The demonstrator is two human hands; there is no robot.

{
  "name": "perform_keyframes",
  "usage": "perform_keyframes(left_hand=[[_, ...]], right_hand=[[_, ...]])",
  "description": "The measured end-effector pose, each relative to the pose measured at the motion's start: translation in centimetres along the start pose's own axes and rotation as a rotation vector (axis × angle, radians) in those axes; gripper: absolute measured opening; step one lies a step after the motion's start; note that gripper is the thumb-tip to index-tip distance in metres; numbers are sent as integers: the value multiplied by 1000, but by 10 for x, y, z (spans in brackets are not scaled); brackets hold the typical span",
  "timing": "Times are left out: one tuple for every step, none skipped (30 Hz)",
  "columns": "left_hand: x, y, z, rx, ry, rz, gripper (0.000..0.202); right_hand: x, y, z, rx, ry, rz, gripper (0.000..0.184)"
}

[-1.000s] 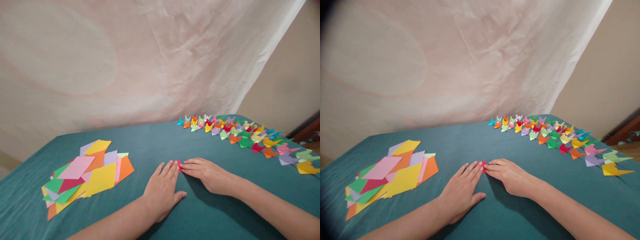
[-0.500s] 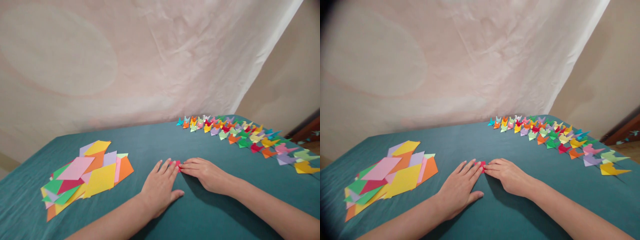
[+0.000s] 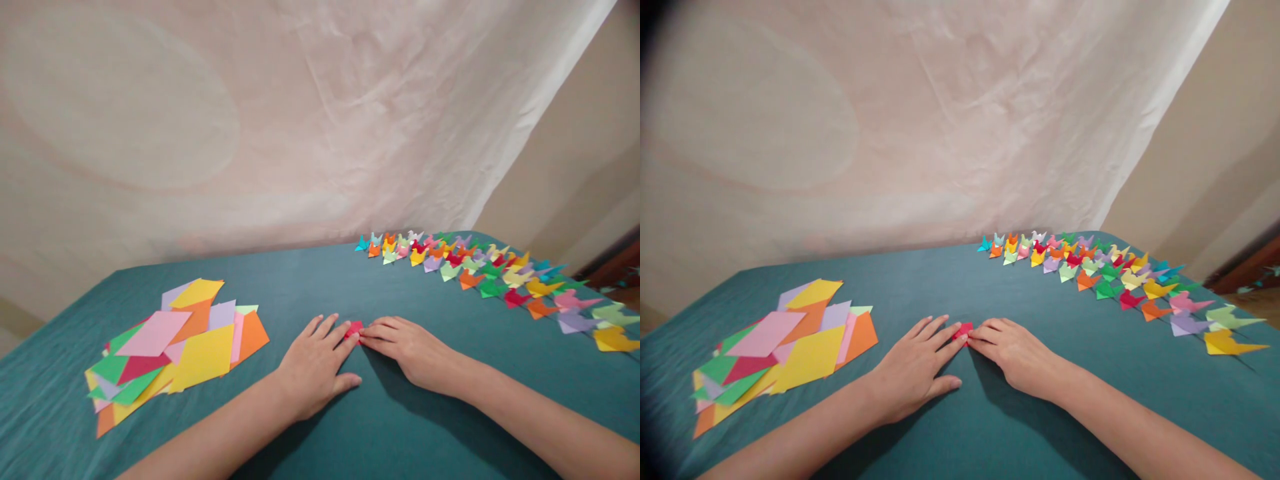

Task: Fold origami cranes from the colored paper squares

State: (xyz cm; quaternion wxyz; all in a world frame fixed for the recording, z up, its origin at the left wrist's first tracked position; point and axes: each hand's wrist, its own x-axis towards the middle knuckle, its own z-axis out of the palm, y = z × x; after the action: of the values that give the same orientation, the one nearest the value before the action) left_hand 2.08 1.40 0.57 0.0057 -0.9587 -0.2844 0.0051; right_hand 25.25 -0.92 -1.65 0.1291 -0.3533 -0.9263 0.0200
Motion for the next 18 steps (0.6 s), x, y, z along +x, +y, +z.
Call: perform_keyframes(left_hand=[[0,-1,-1,-5,-5,1,61],[0,-2,-1,-10,-8,2,61],[0,-3,-2,-14,-11,3,61],[0,-4,-2,-19,-15,6,60],[-1,-5,-3,-23,-19,10,60],[-1,-6,-3,-27,-21,15,59],[-2,-8,-4,-28,-21,22,58],[-3,-9,-5,-29,-18,29,58],[-3,-10,-5,-28,-12,37,57],[-3,-10,-6,-26,-6,43,57],[-4,-11,-7,-25,0,48,56],[-4,-11,-7,-26,5,51,56],[-3,-12,-7,-28,11,53,55],[-3,-12,-7,-30,17,55,55],[-3,-12,-7,-32,21,59,54],[-3,-13,-8,-35,26,64,54],[-2,-13,-8,-37,30,71,53],[-2,-14,-8,-39,32,76,53]], right_hand=[[0,0,0,-3,1,1,44],[0,0,0,-5,5,1,44],[0,0,1,-6,10,1,45],[-1,0,1,-6,12,-1,45],[-1,0,2,-7,12,-3,45],[-1,1,2,-9,9,-4,45],[-1,1,2,-11,5,-4,45],[-1,0,2,-14,2,-5,46],[-1,0,2,-17,0,-6,46],[-1,0,2,-18,0,-7,47],[-1,0,1,-18,1,-8,47],[-1,0,1,-18,-1,-9,48],[-1,-1,1,-18,-3,-8,48],[-1,-1,1,-18,-6,-7,48],[0,-1,1,-17,-8,-6,48],[0,-1,1,-17,-5,-6,48],[0,-1,1,-15,0,-6,49],[0,-1,1,-14,4,-5,49]])
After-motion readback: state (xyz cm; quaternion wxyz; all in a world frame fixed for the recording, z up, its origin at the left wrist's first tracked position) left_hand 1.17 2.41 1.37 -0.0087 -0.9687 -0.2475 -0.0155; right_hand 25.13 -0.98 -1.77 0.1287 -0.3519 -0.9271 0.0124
